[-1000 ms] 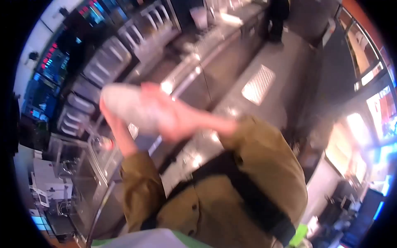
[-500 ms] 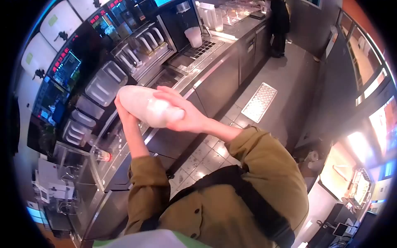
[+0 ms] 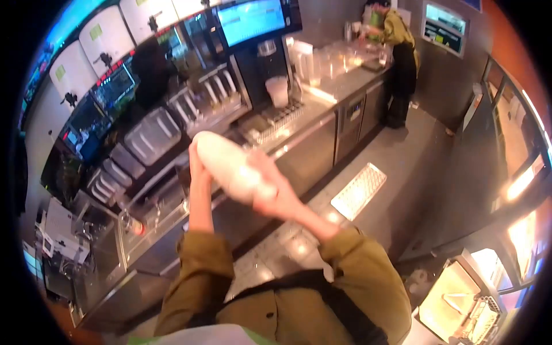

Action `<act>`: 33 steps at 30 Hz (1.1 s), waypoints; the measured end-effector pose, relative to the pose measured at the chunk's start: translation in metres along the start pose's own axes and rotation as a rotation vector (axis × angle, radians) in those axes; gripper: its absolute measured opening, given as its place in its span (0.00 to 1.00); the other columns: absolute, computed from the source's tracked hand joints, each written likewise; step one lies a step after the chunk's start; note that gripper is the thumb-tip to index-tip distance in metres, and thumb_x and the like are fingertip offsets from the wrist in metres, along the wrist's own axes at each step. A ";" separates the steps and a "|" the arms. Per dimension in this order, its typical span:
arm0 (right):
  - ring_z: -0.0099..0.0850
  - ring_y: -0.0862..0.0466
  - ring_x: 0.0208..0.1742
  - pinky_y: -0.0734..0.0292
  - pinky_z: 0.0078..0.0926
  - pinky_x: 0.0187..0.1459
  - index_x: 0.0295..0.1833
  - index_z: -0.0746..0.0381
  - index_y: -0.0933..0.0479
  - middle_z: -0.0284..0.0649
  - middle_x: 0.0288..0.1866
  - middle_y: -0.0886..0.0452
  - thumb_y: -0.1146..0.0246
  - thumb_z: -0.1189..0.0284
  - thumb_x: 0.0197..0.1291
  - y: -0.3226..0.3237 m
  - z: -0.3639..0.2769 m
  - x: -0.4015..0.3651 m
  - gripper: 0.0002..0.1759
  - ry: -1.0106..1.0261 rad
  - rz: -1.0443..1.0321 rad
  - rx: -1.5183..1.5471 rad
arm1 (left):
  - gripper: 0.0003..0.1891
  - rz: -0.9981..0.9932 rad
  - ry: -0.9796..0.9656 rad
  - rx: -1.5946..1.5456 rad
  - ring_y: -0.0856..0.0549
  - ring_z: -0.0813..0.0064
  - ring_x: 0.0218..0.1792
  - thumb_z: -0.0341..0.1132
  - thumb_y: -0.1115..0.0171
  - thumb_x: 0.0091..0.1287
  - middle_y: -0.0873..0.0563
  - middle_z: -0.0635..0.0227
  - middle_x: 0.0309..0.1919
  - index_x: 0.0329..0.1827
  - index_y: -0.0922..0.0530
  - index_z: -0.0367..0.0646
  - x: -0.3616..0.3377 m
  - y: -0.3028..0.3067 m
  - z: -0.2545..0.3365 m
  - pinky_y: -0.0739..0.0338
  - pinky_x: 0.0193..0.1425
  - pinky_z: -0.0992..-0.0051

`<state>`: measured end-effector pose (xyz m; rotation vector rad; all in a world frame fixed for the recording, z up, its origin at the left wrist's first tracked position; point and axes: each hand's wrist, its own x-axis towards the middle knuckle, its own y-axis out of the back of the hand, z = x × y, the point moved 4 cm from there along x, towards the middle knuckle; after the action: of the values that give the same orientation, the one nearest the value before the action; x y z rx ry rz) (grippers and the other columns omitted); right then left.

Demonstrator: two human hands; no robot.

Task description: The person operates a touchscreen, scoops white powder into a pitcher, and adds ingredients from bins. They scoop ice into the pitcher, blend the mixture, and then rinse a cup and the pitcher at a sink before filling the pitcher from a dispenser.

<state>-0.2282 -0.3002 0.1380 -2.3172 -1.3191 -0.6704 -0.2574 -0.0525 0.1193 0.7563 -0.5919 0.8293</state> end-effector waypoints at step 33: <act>0.32 0.37 0.63 0.37 0.35 0.58 0.63 0.58 0.37 0.46 0.66 0.43 0.39 0.54 0.49 0.001 -0.029 -0.085 0.36 0.450 -0.290 -0.362 | 0.26 0.215 0.677 -1.003 0.22 0.69 0.43 0.51 0.55 0.63 0.21 0.62 0.42 0.52 0.31 0.35 -0.002 -0.026 -0.016 0.27 0.51 0.69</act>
<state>-0.2711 -0.3749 0.1124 -2.0560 -1.4076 -1.5333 -0.2340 -0.0523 0.0992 -0.5042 -0.3932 0.7935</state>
